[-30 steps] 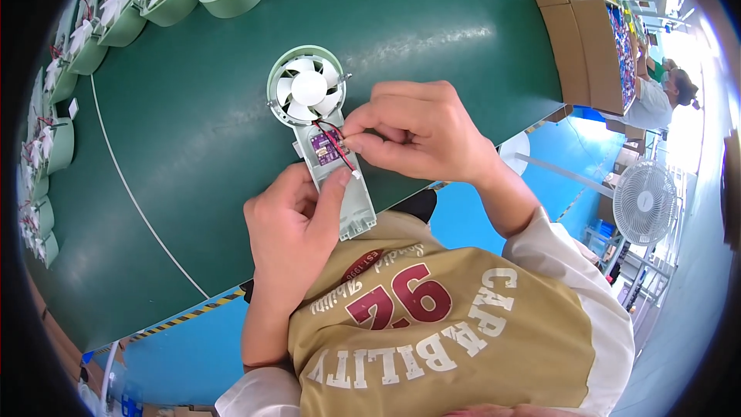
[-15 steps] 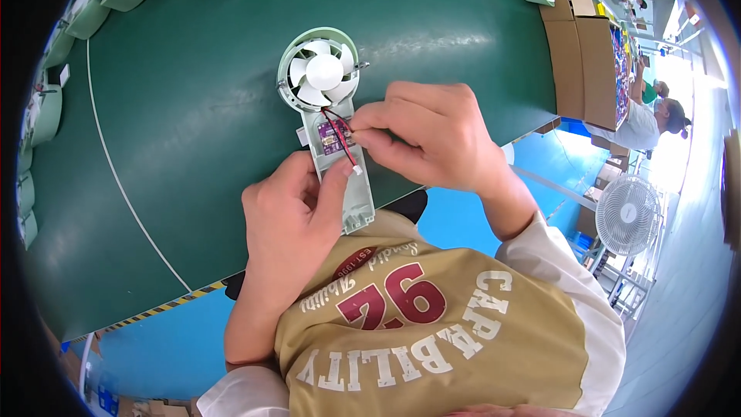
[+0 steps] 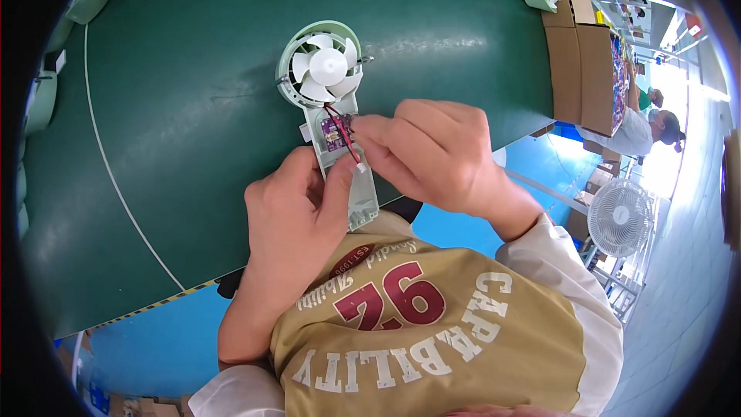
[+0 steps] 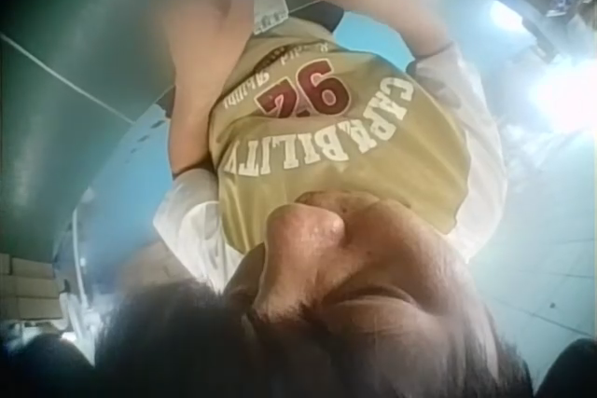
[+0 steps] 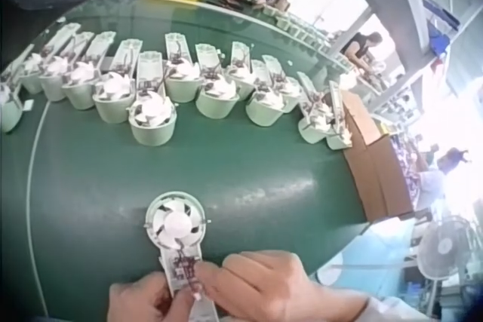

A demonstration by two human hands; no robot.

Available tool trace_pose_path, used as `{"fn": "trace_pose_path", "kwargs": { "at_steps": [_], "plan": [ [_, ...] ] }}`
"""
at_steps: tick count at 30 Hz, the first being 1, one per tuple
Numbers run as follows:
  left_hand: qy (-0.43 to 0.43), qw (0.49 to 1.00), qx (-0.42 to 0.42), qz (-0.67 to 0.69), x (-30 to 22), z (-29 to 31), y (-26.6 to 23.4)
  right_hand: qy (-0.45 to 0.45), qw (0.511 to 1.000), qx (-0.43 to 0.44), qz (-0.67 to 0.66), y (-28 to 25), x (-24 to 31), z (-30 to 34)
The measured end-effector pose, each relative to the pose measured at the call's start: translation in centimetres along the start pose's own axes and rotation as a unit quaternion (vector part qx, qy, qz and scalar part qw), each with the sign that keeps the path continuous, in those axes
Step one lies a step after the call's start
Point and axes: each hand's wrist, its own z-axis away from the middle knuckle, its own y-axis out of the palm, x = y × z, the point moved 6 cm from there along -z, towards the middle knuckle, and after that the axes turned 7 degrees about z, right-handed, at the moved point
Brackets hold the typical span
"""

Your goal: The person assembles portable electric fans by connecting wires to circuit boards, inserting cylindrical batteries into the fan handles, and placing the assembled fans onto the table.

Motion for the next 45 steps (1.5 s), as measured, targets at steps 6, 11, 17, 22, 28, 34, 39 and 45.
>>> {"fn": "trace_pose_path", "kwargs": {
  "at_steps": [6,11,17,22,28,34,39,45],
  "plan": [
    [0.015,1.000,-0.003,0.013,0.3,0.1,0.0,-0.049,0.996,-0.001,0.071,0.2,1.3,0.7],
    [0.021,1.000,0.006,-0.005,0.5,-0.1,-0.1,-0.054,0.992,0.060,0.100,0.5,2.2,1.1],
    [0.047,0.999,0.005,-0.009,0.5,0.1,-0.1,-0.027,0.995,0.036,0.084,0.9,2.3,1.3],
    [0.002,1.000,0.014,0.008,0.3,0.1,-0.3,0.135,0.984,0.051,-0.103,-0.9,-1.1,0.9],
    [0.135,0.983,-0.126,-0.024,-1.1,3.2,-2.5,0.433,0.808,0.143,-0.374,-1.4,-2.8,2.5],
    [0.200,0.972,-0.121,-0.029,-2.0,1.8,-1.0,0.415,0.772,0.204,-0.437,1.0,-1.9,1.9],
    [0.236,0.959,-0.138,-0.074,-2.8,2.0,-0.6,0.425,0.757,0.217,-0.447,1.8,-1.8,1.9],
    [0.282,0.937,-0.161,-0.127,-3.1,2.3,-0.6,0.453,0.737,0.223,-0.450,2.4,-1.9,1.8]
  ]
}}
